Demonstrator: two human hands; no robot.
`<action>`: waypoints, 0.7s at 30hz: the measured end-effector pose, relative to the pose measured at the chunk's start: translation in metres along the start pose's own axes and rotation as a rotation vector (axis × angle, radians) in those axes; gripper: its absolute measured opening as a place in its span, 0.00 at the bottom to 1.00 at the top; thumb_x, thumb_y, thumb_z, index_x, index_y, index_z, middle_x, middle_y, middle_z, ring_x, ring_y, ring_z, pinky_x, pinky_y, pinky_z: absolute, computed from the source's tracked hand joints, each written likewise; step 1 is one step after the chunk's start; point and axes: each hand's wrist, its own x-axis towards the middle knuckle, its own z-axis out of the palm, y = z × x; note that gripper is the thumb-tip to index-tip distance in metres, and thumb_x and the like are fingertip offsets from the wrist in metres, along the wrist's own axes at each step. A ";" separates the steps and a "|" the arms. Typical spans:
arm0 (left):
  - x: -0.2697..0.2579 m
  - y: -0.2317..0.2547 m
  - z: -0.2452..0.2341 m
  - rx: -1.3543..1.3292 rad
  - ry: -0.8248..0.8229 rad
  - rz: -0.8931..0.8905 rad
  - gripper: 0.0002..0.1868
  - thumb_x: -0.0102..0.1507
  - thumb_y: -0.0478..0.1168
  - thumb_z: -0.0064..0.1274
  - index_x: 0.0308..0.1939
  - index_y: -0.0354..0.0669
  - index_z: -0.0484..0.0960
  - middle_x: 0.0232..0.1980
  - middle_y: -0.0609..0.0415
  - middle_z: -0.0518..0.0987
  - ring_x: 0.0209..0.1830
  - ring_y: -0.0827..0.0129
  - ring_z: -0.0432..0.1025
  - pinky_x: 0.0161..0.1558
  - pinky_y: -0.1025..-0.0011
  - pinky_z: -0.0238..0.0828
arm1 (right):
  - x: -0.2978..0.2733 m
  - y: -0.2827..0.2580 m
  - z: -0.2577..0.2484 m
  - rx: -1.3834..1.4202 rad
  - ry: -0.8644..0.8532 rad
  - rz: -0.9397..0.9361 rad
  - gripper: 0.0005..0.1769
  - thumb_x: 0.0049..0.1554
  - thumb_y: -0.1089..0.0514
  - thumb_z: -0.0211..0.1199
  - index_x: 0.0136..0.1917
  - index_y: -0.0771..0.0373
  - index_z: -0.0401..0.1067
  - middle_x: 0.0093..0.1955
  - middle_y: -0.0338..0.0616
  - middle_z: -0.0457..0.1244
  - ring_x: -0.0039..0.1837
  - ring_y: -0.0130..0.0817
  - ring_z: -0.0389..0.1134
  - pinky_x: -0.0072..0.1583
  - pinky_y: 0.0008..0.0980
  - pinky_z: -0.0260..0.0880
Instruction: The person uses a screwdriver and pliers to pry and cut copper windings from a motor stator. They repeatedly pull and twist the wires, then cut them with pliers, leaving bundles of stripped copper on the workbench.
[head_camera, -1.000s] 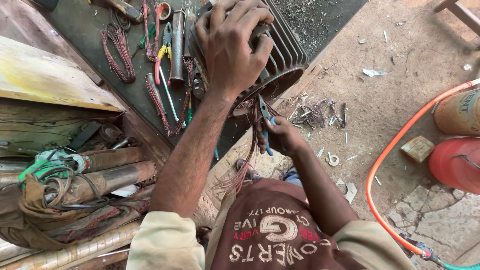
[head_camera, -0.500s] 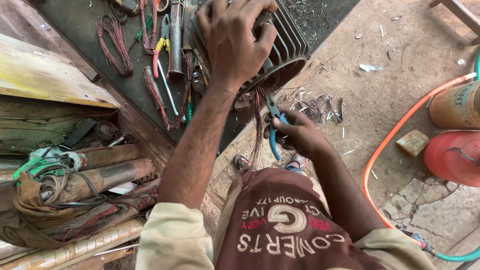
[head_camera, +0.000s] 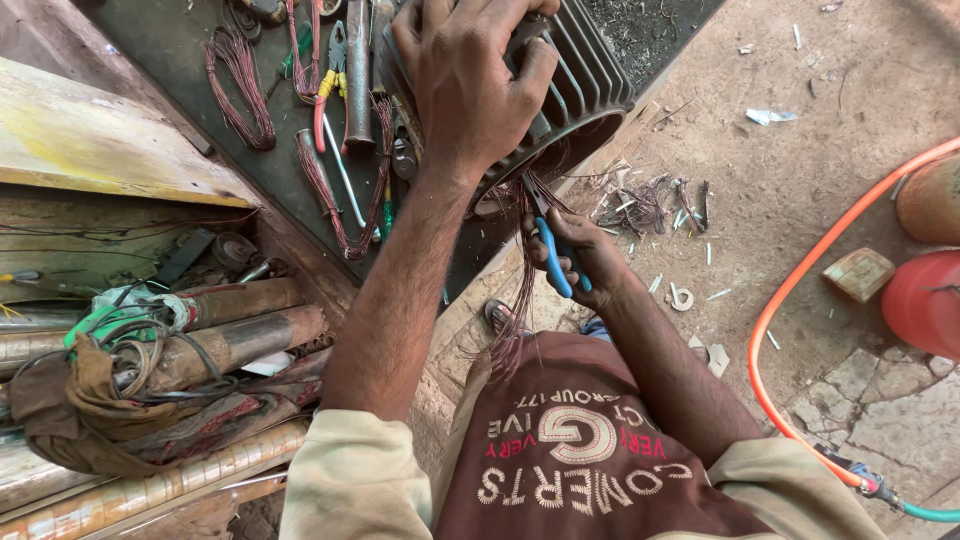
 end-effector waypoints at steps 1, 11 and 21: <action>0.000 0.000 -0.001 0.001 -0.002 -0.001 0.12 0.62 0.39 0.57 0.49 0.53 0.86 0.46 0.63 0.85 0.48 0.70 0.74 0.68 0.48 0.49 | 0.001 0.001 -0.001 0.020 0.000 0.000 0.18 0.73 0.55 0.46 0.58 0.73 0.67 0.38 0.51 0.66 0.28 0.19 0.57 0.26 0.15 0.57; 0.002 0.005 -0.005 0.018 0.006 -0.014 0.11 0.61 0.39 0.54 0.47 0.55 0.86 0.48 0.63 0.85 0.54 0.67 0.72 0.70 0.49 0.49 | 0.013 0.021 0.006 0.190 0.038 -0.012 0.20 0.70 0.46 0.45 0.55 0.65 0.66 0.32 0.40 0.60 0.32 0.31 0.62 0.35 0.28 0.70; -0.001 0.005 0.000 0.046 0.019 -0.008 0.12 0.62 0.40 0.54 0.48 0.54 0.86 0.54 0.63 0.84 0.61 0.65 0.71 0.70 0.50 0.49 | 0.008 0.014 0.028 0.222 -0.152 0.029 0.25 0.64 0.38 0.54 0.57 0.64 0.65 0.33 0.39 0.60 0.29 0.27 0.61 0.28 0.24 0.66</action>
